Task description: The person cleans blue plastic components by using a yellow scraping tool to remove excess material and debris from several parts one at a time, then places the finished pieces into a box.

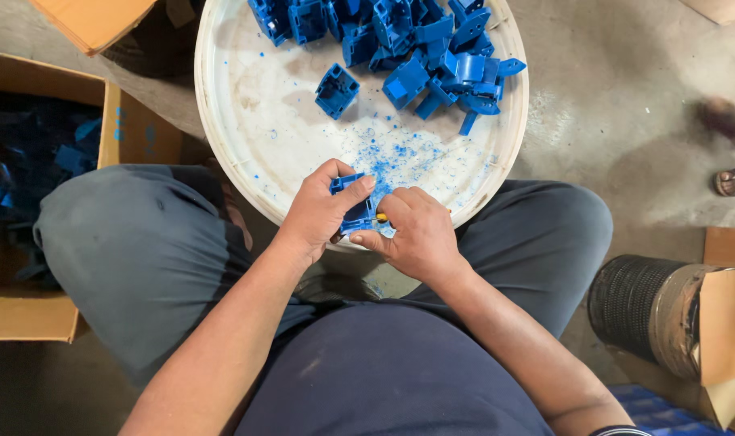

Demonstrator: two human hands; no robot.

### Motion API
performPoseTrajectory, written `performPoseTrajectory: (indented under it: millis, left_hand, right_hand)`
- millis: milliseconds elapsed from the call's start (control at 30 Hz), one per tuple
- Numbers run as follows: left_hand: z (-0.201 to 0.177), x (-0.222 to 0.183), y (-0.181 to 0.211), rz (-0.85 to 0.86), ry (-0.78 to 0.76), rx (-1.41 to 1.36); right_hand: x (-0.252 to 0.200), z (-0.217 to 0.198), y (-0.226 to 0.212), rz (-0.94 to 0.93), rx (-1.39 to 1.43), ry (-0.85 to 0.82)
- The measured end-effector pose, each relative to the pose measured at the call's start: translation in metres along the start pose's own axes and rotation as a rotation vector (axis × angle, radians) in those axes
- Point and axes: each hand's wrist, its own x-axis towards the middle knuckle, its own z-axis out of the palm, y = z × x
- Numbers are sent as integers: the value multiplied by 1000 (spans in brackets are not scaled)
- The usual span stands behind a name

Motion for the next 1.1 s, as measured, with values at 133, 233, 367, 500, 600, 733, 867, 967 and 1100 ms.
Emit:
performPoseTrajectory:
  millis: [133,233,367,500,600,733,867,967,1100]
  left_hand:
    - [-1,1,-4,51,-22,-20]
    - [-4,2,-8,87,-45,-70]
    - [-4,-1,-8,91,-48,-138]
    - [-4,-5,-4,132,-100,-152]
    - [-4,-7,-4,143,-101,-202]
    - [-9,-4,-9,192,-16,-153]
    - [-11,-2,-19,496,56,198]
    - [-7,-13,-18,535,56,262]
    - [-5,-12,-6,402,118,-76]
  right_hand:
    - [0,1,0,25,-3,-63]
    - [1,2,-1,-15,6,-46]
    - [-1,5,-2,-54,-22,-9]
    - [-4,8,-2,-17,46,67]
    - [-4,8,-2,65,142,57]
    - [-4,6,-2,264,421,-12]
    - [-2,11,4,394,474,-88]
    - [-8,21,13,449,457,-109]
    - [-13,36,27,566,733,-28]
